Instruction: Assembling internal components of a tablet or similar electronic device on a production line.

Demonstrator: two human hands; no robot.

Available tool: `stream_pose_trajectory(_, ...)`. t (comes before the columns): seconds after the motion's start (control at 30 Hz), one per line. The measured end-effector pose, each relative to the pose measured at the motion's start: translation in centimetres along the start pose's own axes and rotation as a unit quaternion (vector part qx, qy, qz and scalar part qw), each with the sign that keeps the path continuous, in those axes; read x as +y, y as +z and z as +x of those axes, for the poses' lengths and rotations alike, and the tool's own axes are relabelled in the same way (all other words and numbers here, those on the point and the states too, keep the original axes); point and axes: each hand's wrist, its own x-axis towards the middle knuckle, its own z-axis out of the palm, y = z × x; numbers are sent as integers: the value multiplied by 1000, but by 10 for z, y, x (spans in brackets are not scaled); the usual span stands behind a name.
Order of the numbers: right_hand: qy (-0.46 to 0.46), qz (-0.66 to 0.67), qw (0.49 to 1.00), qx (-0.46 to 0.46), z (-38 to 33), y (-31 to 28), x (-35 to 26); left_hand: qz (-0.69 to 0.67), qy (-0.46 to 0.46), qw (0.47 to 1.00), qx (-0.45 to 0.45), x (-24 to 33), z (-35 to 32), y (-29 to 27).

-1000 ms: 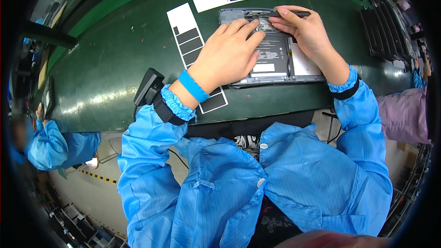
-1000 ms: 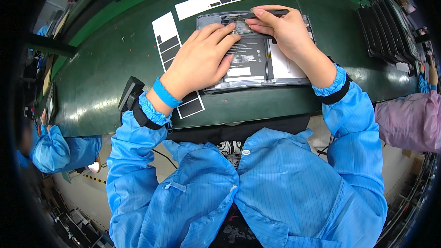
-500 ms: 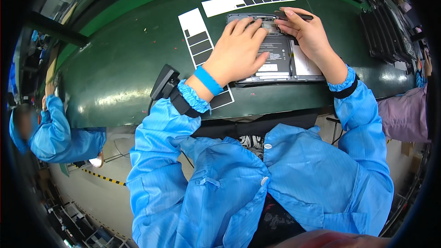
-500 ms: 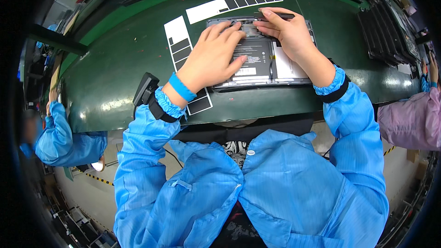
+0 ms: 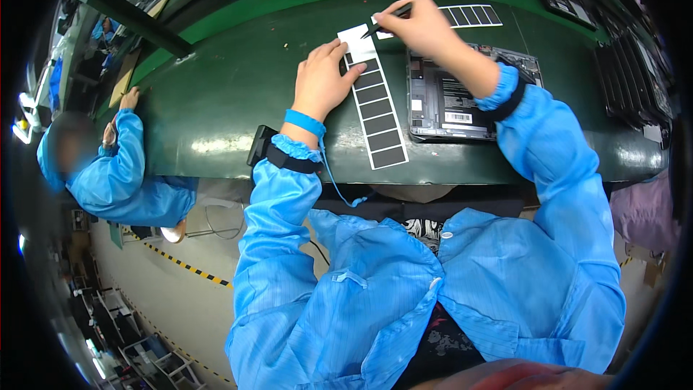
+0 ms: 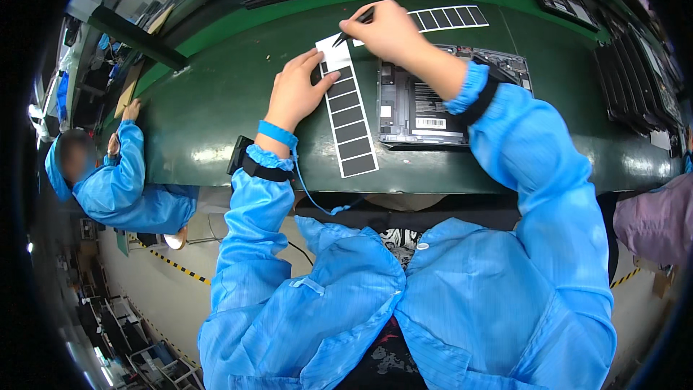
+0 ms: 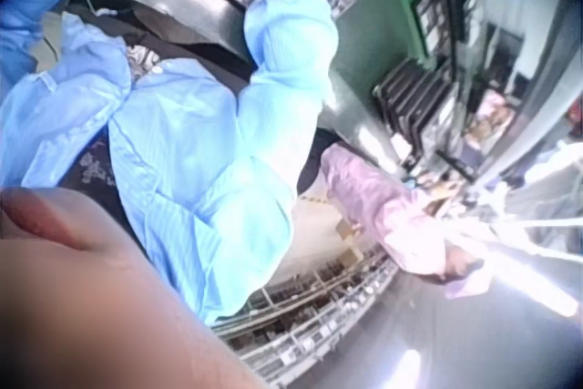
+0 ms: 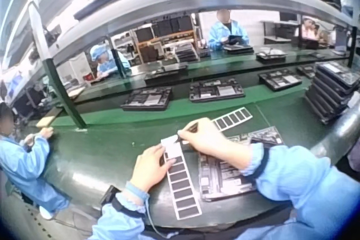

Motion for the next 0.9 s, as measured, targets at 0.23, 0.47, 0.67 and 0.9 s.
stream_pose_trajectory(0.23, -11, -111, 994, -18, 3, 33, -6, 27, -39, 999, -18, 0, -7, -1)
stream_pose_trajectory(0.47, -40, -117, 992, 5, 3, 42, -5, 46, -40, 998, -24, 0, -7, -5)
stream_pose_trajectory(0.67, -67, -44, 996, 37, 3, 42, 6, 35, -44, 998, -13, 1, -3, 0)
stream_pose_trajectory(0.9, -23, 128, 991, 20, -34, -71, -27, -25, -44, 997, 55, 2, -1, -4)
